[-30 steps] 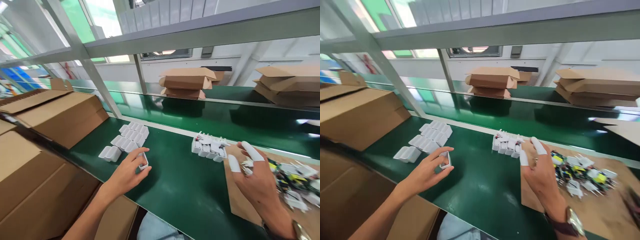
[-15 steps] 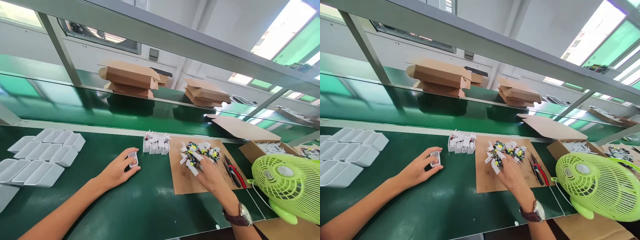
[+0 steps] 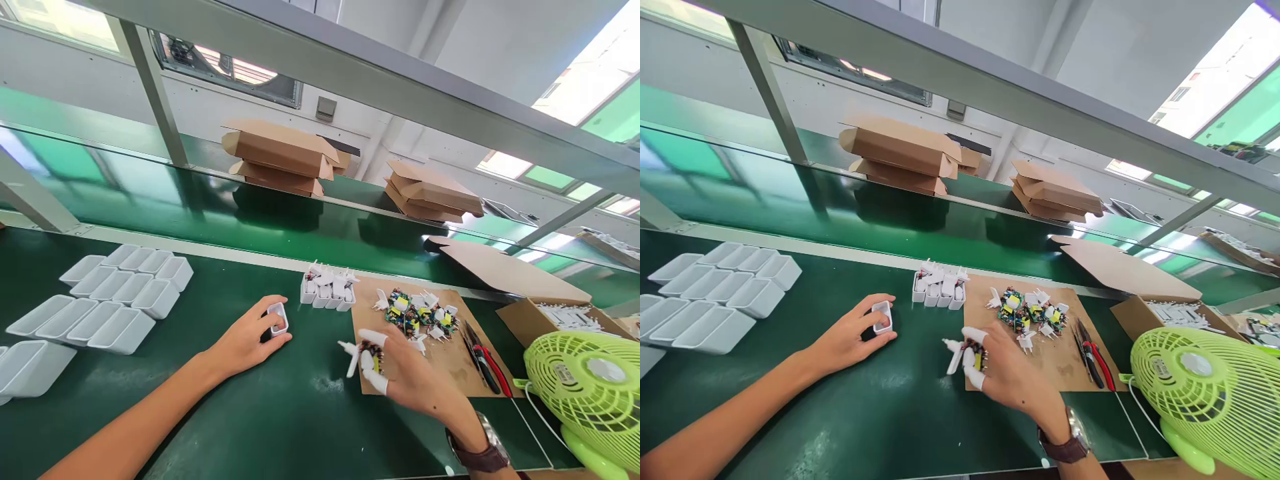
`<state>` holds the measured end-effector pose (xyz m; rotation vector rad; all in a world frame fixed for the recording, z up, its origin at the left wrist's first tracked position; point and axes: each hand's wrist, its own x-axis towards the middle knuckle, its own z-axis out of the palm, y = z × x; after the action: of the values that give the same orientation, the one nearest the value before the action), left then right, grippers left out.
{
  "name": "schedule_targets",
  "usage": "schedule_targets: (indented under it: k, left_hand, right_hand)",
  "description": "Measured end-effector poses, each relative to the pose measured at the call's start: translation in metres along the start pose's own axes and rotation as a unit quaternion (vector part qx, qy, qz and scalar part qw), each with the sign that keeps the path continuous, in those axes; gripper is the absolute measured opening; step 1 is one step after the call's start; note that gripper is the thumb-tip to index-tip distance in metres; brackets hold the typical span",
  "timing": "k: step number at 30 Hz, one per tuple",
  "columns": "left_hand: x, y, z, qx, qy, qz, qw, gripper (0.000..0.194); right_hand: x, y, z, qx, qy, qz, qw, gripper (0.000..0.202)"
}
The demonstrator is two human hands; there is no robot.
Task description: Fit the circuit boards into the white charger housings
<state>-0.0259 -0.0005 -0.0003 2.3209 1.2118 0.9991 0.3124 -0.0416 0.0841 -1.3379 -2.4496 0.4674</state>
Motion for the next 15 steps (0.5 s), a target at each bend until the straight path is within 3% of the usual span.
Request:
schedule_targets:
  k: [3,5,7,11,15]
  left_hand:
    - [-0.001,0.000,-0.001,-0.001,-0.008,-0.008,1.000,0.015]
    - [-0.003,0.000,-0.004,-0.003,-0.013,-0.015,1.000,0.012]
    - [-0.004,0.000,-0.007,-0.007,-0.017,-0.021,1.000,0.010]
    - [-0.005,0.000,-0.009,-0.017,-0.025,-0.037,0.999,0.011]
    - [-0.005,0.002,-0.009,-0.055,-0.023,-0.041,0.997,0.040]
  right_hand:
    - [0.019,-0.026,0.011,0.003,-0.088,-0.122,0.989,0.057]
    - [0.031,-0.035,0.018,-0.045,-0.095,-0.174,0.979,0.066]
    - [0.040,-0.039,0.025,-0.094,-0.065,-0.162,0.980,0.057]
    - [0.050,-0.039,0.044,-0.156,-0.043,-0.067,0.985,0.009]
    - [0.062,-0.037,0.061,-0.129,-0.068,-0.095,0.985,0.008]
